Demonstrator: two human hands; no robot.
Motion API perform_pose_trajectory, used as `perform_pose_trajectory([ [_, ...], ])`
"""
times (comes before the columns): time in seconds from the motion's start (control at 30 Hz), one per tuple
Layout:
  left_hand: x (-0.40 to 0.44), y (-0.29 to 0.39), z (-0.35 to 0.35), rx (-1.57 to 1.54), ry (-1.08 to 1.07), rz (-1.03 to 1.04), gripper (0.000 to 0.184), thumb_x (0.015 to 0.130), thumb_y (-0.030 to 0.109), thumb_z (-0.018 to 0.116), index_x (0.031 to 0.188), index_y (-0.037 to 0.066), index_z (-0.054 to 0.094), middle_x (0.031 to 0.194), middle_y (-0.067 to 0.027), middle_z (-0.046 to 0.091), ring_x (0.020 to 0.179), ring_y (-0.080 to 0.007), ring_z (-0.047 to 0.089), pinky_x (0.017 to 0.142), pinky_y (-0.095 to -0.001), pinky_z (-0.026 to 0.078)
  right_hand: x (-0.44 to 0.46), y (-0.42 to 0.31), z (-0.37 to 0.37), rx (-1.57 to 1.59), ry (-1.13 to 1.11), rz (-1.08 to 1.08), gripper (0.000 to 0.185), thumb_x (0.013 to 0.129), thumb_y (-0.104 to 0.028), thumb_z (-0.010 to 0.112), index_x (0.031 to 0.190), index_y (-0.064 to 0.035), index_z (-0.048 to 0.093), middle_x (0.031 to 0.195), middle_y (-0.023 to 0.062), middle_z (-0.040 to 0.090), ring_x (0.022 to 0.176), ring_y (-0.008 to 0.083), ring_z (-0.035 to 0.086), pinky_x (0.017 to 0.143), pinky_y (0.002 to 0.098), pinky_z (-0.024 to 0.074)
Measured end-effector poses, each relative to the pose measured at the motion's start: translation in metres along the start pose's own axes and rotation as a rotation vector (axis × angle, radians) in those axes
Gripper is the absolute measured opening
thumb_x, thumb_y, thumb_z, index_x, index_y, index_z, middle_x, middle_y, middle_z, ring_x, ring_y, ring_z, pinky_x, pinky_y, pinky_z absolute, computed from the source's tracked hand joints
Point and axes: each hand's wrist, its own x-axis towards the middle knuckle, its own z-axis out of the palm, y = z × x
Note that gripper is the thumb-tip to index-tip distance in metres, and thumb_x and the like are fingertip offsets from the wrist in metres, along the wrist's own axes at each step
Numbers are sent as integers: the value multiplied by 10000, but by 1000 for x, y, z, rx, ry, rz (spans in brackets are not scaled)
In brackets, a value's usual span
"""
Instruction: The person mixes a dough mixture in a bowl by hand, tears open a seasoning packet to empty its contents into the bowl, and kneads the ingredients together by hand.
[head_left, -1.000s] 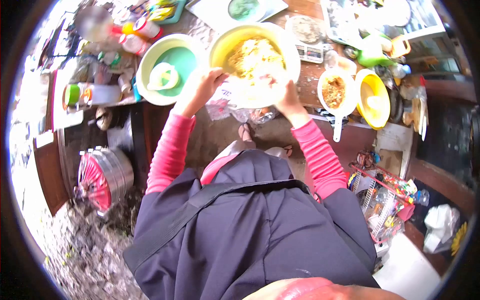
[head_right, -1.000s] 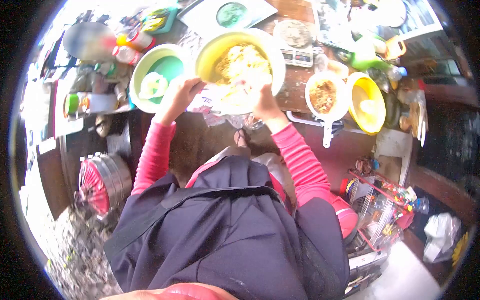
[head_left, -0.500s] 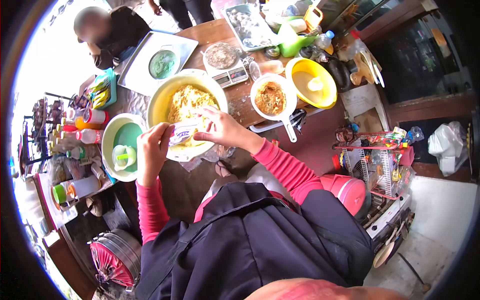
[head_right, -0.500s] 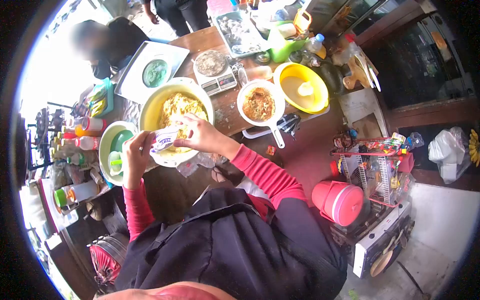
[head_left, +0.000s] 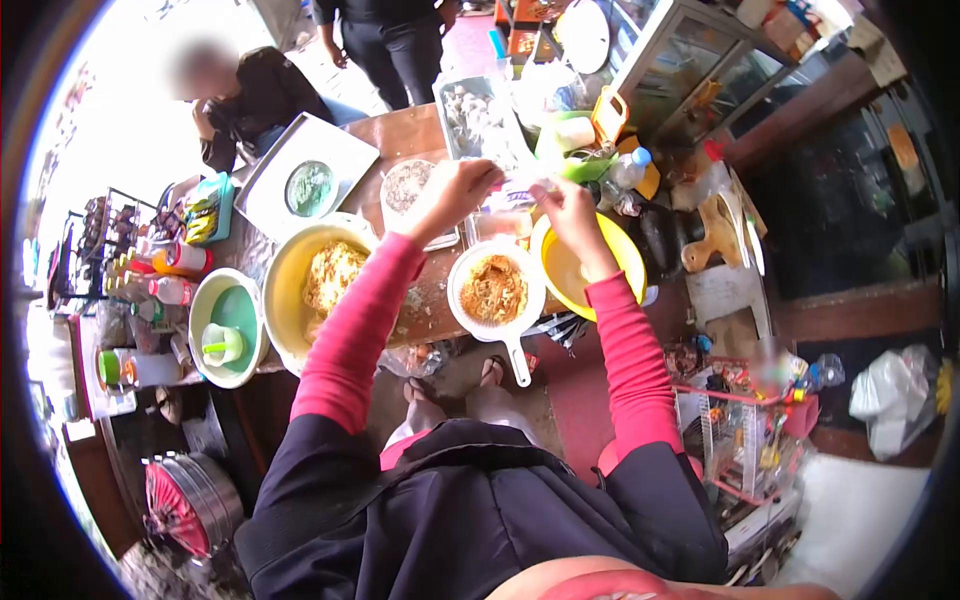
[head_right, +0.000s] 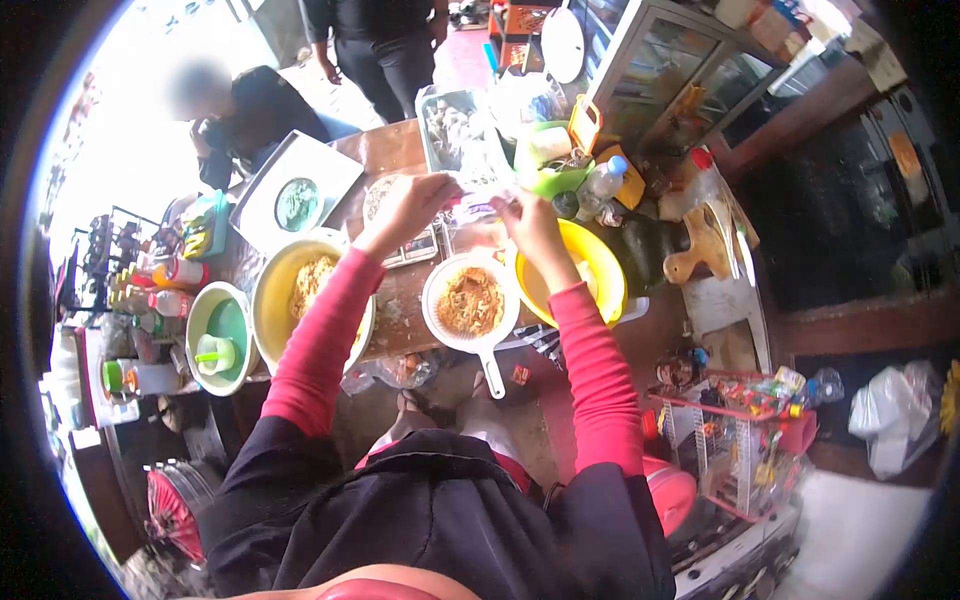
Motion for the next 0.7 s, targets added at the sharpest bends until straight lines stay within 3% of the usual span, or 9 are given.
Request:
perform_pose_trajectory([
  [0.17, 40, -52, 69, -85, 36, -130, 183, 854, 134, 554, 926, -19, 625, 758, -138, 650, 688, -202, 641, 638, -316, 491, 35, 86, 15, -184, 154, -57, 221, 831, -216, 606, 944, -27, 611, 746, 185, 637, 682, 326, 634, 599, 389, 479],
  [0.23, 42, -95, 99, -69, -1, -151, 154, 812, 69, 535, 909, -10, 624, 776, -104, 643, 714, -160, 619, 655, -301, 494, 37, 108, 22, -230, 142, -10, 191, 815, -177, 598, 961, -56, 620, 837, 202, 631, 794, 393, 602, 681, 446, 479],
  [0.27, 42, -114, 115, -140, 41, -38, 151, 785, 44, 524, 886, -1, 626, 756, -83, 629, 702, -149, 601, 641, -298, 496, 38, 117, 25, -337, 81, 59, 192, 808, -160, 597, 968, -58, 624, 847, 204, 631, 811, 394, 599, 706, 455, 472],
  [0.3, 41, -97, 107, -84, 11, -151, 153, 768, 37, 529, 883, 11, 627, 738, -63, 620, 679, -150, 591, 623, -294, 493, 39, 127, 28, -325, 89, 38, 196, 802, -162, 603, 962, -52, 627, 840, 203, 631, 805, 394, 599, 710, 462, 468],
  [0.33, 39, -121, 118, 93, 57, 108, 141, 746, 50, 542, 851, 16, 630, 719, -82, 624, 654, -175, 592, 615, -317, 491, 39, 138, 33, -366, 65, 105, 199, 798, -155, 611, 966, -50, 630, 850, 206, 631, 807, 390, 602, 713, 460, 469],
  [0.4, 42, -126, 127, -68, 21, -146, 156, 735, 139, 580, 816, 19, 638, 729, -137, 614, 688, -277, 610, 641, -371, 486, 37, 133, 35, -338, 23, 156, 229, 777, -97, 629, 1002, -56, 628, 896, 210, 631, 838, 375, 611, 731, 451, 474],
  [0.47, 44, -144, 143, 88, -44, -246, 173, 782, 158, 564, 863, 18, 625, 735, -157, 617, 706, -308, 612, 656, -402, 485, 34, 141, 40, -480, 57, 86, 278, 761, -78, 641, 1035, -45, 610, 922, 209, 633, 857, 368, 613, 751, 439, 478],
  [0.57, 40, -128, 148, 117, 19, -245, 261, 829, 195, 547, 1026, 24, 558, 774, -211, 612, 780, -393, 604, 702, -460, 474, 31, 150, 42, -439, 138, 24, 293, 756, -61, 639, 1038, -3, 589, 937, 205, 635, 875, 351, 618, 764, 419, 483],
  [0.7, 8, -96, 133, 155, 68, -212, 467, 787, 223, 619, 1176, 2, 484, 1054, -213, 574, 960, -369, 569, 820, -425, 464, 20, 149, 39, -350, 164, 74, 314, 799, -135, 619, 1080, -2, 571, 966, 191, 636, 819, 305, 635, 704, 384, 497],
])
